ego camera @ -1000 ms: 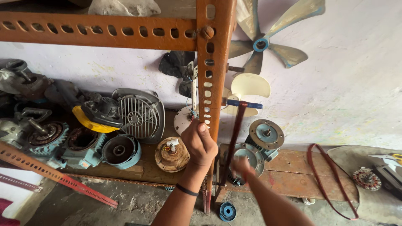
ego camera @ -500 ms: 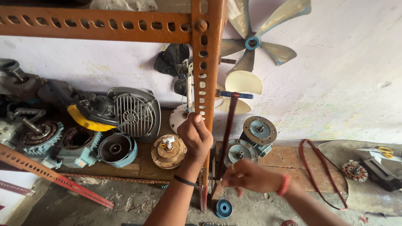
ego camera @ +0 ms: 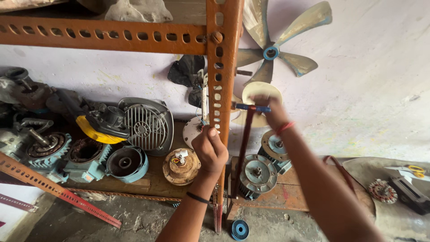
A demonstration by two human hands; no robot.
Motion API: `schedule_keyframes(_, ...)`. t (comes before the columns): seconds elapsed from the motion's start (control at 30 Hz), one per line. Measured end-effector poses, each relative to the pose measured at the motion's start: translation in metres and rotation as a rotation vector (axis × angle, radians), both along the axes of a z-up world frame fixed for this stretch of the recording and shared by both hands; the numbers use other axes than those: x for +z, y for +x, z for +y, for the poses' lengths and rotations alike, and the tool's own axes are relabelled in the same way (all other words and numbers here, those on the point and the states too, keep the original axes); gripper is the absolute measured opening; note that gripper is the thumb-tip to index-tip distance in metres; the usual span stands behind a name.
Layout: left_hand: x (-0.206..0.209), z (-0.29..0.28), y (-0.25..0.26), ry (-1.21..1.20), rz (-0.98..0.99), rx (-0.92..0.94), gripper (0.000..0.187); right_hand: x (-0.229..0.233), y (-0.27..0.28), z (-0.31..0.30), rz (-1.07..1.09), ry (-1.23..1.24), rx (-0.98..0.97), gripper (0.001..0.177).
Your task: The person winds a copper wire around a vertical metal rack post using both hands. The wire is wrapped repeatedly in a tight spiral pattern along the post. The person adjusts grip and position as needed to continue winding.
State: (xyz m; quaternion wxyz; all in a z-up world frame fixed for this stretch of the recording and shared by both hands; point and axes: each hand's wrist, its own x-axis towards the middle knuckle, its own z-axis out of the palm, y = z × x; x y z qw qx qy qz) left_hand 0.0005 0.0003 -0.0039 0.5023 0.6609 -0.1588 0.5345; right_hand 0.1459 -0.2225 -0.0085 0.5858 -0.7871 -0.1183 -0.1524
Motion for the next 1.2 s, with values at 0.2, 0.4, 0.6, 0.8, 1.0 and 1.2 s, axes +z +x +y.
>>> schedule_keyframes(0.2, 0.001, 0.002, 0.002, 0.044, -0.015, 0.011, 0.039, -0.319, -0.067, -0.004, 0.873, 0.04, -0.143, 0.03)
schedule_keyframes(0.4, 0.0, 0.005, 0.001, 0.071, 0.005, 0.012, 0.038, -0.367, -0.195, 0.029, 1.258, 0.201, 0.232, 0.026)
schedule_keyframes(0.6, 0.001, 0.002, -0.001, 0.035, 0.008, -0.005, 0.038, -0.15, -0.225, 0.033, 0.853, -0.243, 0.694, 0.023)
schedule_keyframes(0.8, -0.004, 0.001, -0.001, -0.014, 0.065, -0.028, 0.039, 0.095, -0.226, 0.034, 0.178, -0.586, 0.679, 0.015)
schedule_keyframes(1.0, -0.007, 0.0, 0.002, -0.024, 0.035, -0.03, 0.042, 0.164, -0.173, 0.02, -0.789, -1.101, 0.06, 0.023)
schedule_keyframes(1.2, -0.007, 0.001, 0.003, -0.004, 0.02, -0.021, 0.041, 0.011, 0.004, -0.01, -0.098, 0.119, 0.101, 0.01)
